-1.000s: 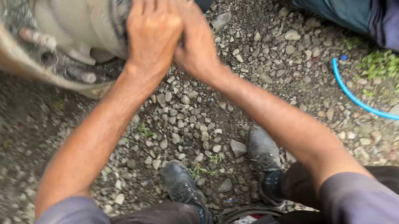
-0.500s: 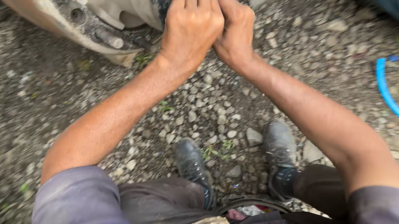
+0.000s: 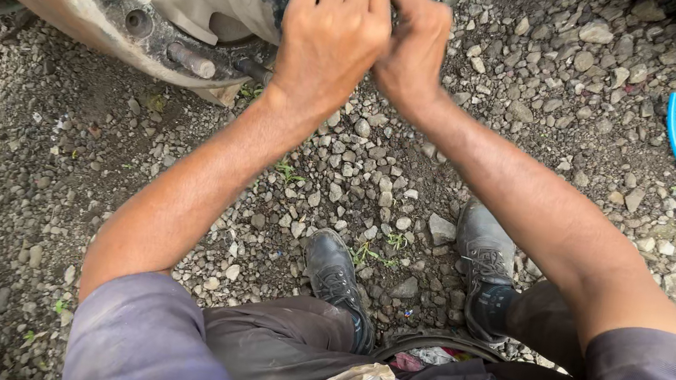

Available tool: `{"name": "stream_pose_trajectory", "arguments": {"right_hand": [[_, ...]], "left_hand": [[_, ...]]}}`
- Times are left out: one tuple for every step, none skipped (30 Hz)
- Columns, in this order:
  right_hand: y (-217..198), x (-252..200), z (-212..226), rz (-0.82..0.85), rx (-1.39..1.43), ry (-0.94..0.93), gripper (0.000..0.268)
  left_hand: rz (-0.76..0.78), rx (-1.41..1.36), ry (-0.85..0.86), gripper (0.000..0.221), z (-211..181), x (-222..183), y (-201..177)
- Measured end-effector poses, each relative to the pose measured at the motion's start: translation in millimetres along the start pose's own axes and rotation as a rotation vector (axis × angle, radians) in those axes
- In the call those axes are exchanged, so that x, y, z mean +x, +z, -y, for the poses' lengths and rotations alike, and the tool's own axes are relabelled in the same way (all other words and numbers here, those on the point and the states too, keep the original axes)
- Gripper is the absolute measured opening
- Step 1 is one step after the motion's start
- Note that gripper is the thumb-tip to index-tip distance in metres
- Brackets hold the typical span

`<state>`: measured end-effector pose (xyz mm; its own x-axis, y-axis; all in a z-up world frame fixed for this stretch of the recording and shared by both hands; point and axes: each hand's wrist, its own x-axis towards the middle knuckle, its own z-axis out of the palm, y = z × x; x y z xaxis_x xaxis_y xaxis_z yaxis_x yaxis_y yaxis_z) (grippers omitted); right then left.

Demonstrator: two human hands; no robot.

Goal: The person cleans and sands the surface of a vehicle's wheel hub by hand using a small piece of sandpaper while a second person assists by holding the component.

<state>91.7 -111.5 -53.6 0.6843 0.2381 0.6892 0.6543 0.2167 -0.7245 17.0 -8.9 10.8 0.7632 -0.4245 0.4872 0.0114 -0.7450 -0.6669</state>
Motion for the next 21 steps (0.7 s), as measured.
{"name": "stream_pose_trajectory", "arguments": {"right_hand": [[-0.3,3.4,3.1,-0.004,0.025,-0.052,0.042],[-5.2,7.3,5.0,-0.013,0.036,-0.105,0.042],[-9.7,11.0,6.9,-0.021,0.047,-0.157,0.043],[-11.3,13.8,8.7,-0.047,0.039,-0.133,0.042],[-7.5,16.1,11.4,-0.073,0.031,-0.109,0.041],[-6.6,22.4,13.0,-0.106,0.016,-0.095,0.04],[-4.1,26.7,14.5,-0.158,-0.027,-0.101,0.039],[0.5,27.9,15.9,-0.207,-0.054,-0.1,0.039],[-0.5,30.0,14.5,-0.186,-0.103,-0.102,0.04],[3.6,30.1,15.5,-0.154,-0.134,-0.1,0.042],[5.5,31.0,15.8,-0.123,-0.166,-0.099,0.043],[9.0,31.8,17.8,-0.132,-0.197,-0.133,0.043],[11.2,33.4,19.8,-0.142,-0.228,-0.167,0.044],[11.6,35.0,20.7,-0.148,-0.263,-0.199,0.044],[13.0,37.7,21.4,-0.137,-0.276,-0.195,0.045],[14.2,39.3,21.7,-0.125,-0.291,-0.185,0.046],[17.2,39.5,22.6,-0.112,-0.306,-0.176,0.048],[18.6,37.0,23.4,-0.116,-0.289,-0.189,0.05],[15.6,34.1,22.2,-0.12,-0.273,-0.202,0.051],[18.6,30.0,23.4,-0.119,-0.24,-0.217,0.053],[18.2,23.5,24.1,-0.12,-0.267,-0.229,0.053]], "left_hand": [[0.009,0.0,0.005,0.028,3.1,1.5,-4.8],[0.007,-0.01,0.015,0.029,5.7,6.4,-8.6],[0.004,-0.021,0.025,0.029,8.6,12.1,-12.6],[-0.061,-0.042,0.013,0.034,12.7,14.9,-18.1],[-0.096,-0.057,-0.004,0.033,17.3,14.2,-25.8],[-0.143,-0.073,-0.017,0.032,23.4,16.6,-32.7],[-0.159,-0.082,-0.036,0.025,28.0,19.4,-38.2],[-0.152,-0.085,-0.048,0.03,34.0,18.8,-43.7],[-0.146,-0.11,-0.055,0.034,37.0,22.7,-44.0],[-0.126,-0.123,-0.07,0.037,43.9,19.5,-47.5],[-0.106,-0.157,-0.081,0.04,48.2,19.1,-47.9],[-0.092,-0.191,-0.09,0.041,52.3,18.0,-48.4],[-0.079,-0.225,-0.1,0.042,56.8,16.9,-48.6],[-0.079,-0.273,-0.107,0.042,57.4,17.8,-46.1],[-0.077,-0.3,-0.112,0.043,59.9,17.6,-44.1],[-0.072,-0.331,-0.118,0.043,60.4,16.5,-42.1],[-0.066,-0.341,-0.122,0.044,61.8,14.8,-40.8],[-0.068,-0.363,-0.131,0.044,64.1,10.7,-42.1],[-0.092,-0.407,-0.127,0.045,61.9,14.8,-36.8],[-0.117,-0.447,-0.131,0.045,66.2,14.4,-35.6],[-0.144,-0.489,-0.148,0.041,66.2,17.1,-31.5]]}}
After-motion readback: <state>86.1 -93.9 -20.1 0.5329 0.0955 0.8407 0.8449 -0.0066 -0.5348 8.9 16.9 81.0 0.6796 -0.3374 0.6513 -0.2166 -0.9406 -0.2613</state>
